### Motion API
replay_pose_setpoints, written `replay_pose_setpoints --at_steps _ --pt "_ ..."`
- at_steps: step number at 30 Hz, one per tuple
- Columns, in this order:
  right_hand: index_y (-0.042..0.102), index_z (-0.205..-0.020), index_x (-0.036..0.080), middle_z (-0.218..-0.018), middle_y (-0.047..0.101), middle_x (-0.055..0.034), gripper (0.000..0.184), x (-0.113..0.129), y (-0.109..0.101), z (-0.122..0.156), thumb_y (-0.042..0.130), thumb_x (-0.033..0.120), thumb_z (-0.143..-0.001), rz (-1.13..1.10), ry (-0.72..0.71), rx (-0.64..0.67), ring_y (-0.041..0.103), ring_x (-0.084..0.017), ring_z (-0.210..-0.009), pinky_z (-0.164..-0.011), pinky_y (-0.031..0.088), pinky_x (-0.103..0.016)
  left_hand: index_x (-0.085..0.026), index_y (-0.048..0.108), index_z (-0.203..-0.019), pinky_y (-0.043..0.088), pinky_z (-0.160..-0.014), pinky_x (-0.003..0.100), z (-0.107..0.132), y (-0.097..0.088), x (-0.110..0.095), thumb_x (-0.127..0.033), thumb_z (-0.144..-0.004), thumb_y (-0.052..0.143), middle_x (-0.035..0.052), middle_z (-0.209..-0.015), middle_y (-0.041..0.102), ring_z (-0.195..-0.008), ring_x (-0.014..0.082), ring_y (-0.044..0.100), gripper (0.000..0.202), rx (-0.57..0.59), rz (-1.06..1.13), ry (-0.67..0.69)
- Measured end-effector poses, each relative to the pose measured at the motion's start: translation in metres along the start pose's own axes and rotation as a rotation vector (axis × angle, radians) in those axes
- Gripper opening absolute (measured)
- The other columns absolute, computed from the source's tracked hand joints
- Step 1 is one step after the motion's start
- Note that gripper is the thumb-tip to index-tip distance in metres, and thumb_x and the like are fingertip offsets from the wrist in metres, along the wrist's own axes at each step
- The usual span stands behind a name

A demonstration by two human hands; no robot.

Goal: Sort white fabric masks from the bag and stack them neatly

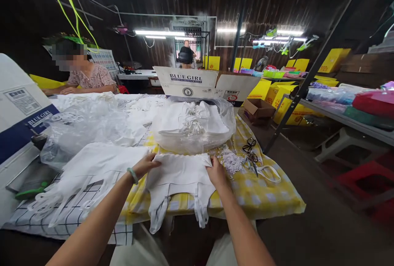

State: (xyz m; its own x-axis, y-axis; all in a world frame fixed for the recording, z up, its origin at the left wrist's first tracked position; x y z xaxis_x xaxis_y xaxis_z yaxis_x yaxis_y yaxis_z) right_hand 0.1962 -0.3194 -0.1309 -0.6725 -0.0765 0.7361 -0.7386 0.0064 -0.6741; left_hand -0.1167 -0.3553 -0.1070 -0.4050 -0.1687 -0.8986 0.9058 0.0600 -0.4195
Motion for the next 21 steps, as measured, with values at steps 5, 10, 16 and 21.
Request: replay_pose_setpoints --at_steps 5,10,16,21 --pt "0.066 -0.097 0.019 -0.092 0.073 -0.0054 0.037 0.016 -0.032 0.033 0.068 0.043 -0.07 -0.781 -0.071 0.043 0.066 -0.023 -0.083 -0.074 0.051 -0.034 -0.016 0.062 -0.092 0.05 -0.073 0.033 0.067 -0.022 -0.038 -0.031 -0.056 0.081 0.0037 -0.082 0.069 -0.077 0.0202 0.064 0.043 0.141 0.458 0.053" --pt "0.065 -0.1 0.021 -0.082 0.073 -0.0024 0.046 0.075 -0.106 0.023 0.077 0.047 -0.064 -1.038 -0.125 0.089 0.068 -0.021 -0.074 -0.069 0.053 -0.033 -0.013 0.069 -0.085 0.052 -0.077 0.032 0.111 -0.055 -0.112 -0.031 -0.054 0.085 0.0078 -0.085 0.072 -0.08 0.0212 0.066 0.04 0.033 0.511 0.131" --pt "0.067 -0.087 0.02 -0.079 0.073 0.0011 0.043 0.153 -0.187 -0.076 0.083 0.046 -0.056 -0.913 -0.351 0.073 0.067 -0.018 -0.073 -0.069 0.053 -0.029 -0.013 0.068 -0.091 0.053 -0.07 0.03 0.1 -0.042 -0.18 -0.035 -0.055 0.084 0.0071 -0.087 0.072 -0.079 0.0211 0.066 0.044 -0.091 0.627 0.279" --pt "0.07 -0.09 0.019 -0.08 0.072 0.0009 0.041 0.198 -0.194 -0.196 0.079 0.047 -0.062 -0.66 -0.55 0.11 0.065 -0.015 -0.071 -0.067 0.052 -0.028 -0.015 0.067 -0.098 0.053 -0.068 0.031 0.032 -0.003 -0.171 -0.042 -0.062 0.079 0.0072 -0.093 0.072 -0.08 0.0225 0.066 0.047 -0.22 0.724 0.292"
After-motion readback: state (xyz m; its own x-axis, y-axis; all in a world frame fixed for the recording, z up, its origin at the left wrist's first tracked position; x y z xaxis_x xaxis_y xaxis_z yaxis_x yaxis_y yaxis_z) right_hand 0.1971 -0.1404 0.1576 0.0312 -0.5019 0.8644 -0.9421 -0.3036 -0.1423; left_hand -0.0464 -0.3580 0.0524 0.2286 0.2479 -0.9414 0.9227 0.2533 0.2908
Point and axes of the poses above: each hand's wrist, its own z-axis away from the middle knuckle, its own y-axis out of the palm, x = y × z, the point moved 5 cm from there along -z, towards the middle knuckle
